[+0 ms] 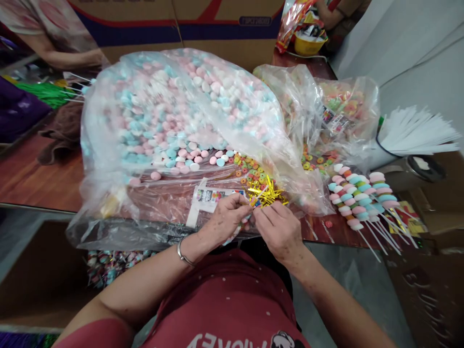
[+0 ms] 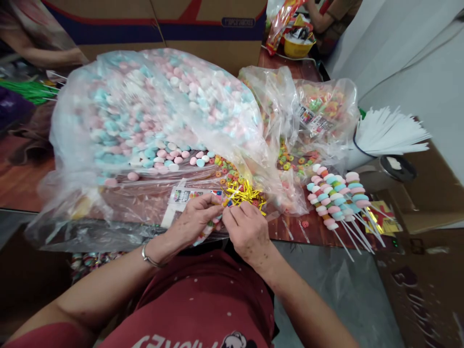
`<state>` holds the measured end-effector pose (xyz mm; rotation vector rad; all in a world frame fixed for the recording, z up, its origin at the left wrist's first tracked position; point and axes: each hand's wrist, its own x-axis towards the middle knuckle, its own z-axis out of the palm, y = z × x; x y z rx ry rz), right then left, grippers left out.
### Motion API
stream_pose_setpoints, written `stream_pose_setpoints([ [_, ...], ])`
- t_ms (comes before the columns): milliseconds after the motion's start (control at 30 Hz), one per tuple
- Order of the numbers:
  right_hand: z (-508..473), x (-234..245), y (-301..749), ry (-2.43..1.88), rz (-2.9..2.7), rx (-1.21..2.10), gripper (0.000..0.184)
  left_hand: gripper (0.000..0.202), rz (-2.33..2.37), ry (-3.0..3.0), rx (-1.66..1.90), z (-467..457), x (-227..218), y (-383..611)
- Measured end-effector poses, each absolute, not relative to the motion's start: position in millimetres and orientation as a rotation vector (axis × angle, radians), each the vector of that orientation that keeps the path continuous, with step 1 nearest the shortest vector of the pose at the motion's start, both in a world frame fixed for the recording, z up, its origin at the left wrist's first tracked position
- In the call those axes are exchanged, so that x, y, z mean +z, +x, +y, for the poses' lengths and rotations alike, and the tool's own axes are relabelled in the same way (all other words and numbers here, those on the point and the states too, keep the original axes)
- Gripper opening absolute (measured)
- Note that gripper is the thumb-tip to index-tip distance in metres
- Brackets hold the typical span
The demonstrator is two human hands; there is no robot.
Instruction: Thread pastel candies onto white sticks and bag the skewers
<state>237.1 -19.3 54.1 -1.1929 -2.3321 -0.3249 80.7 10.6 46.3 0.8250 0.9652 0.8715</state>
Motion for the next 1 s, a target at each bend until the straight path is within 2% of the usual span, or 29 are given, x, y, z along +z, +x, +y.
stream_pose_setpoints([
  [100,-14.5,63.5,245.9,-0.829,-2.541,-0.370,0.031,0.006,0.900,1.011,0.567,21.6,52.6,72.3],
  [233,-8.7,79.5,254.1,-0.498,-2.689,-0.090,0.026,0.010,0.617,1.158,0.019,35.6,57.4,61.8],
  [333,-9.1,88.9,255.2,-0.434,-2.733,0.076,0.024,0.010,0.514,1.155,-0.111,39.6,57.5,60.1],
  [467,-16.6,88.3,253.4,-0.566,-2.793,0.005,0.026,0.003,0.563,1.205,-0.104,35.4,65.2,63.6],
  [633,-19.7,67.3,242.4,-1.075,-2.562,-0.310,0.030,0.010,0.989,1.935,0.207,23.0,73.7,73.5],
  [733,-8.5,57.5,234.9,-1.294,-2.283,-0.401,0.027,0.016,1.226,2.465,0.670,17.2,70.3,80.5],
  [800,0.7,56.1,231.4,-1.346,-2.049,-0.285,0.022,0.017,1.213,2.645,1.125,13.4,67.2,82.7],
  [867,6.1,59.2,227.8,-1.356,-1.813,-0.020,0.018,0.011,1.064,2.688,1.465,8.2,64.6,81.8],
  [933,5.1,65.6,222.0,-1.342,-1.600,0.256,0.017,0.008,0.915,2.611,1.454,2.4,62.5,78.2],
  [1000,-1.8,72.4,212.9,-1.313,-1.470,0.428,0.015,0.022,0.922,2.298,1.248,-1.1,61.8,72.9],
])
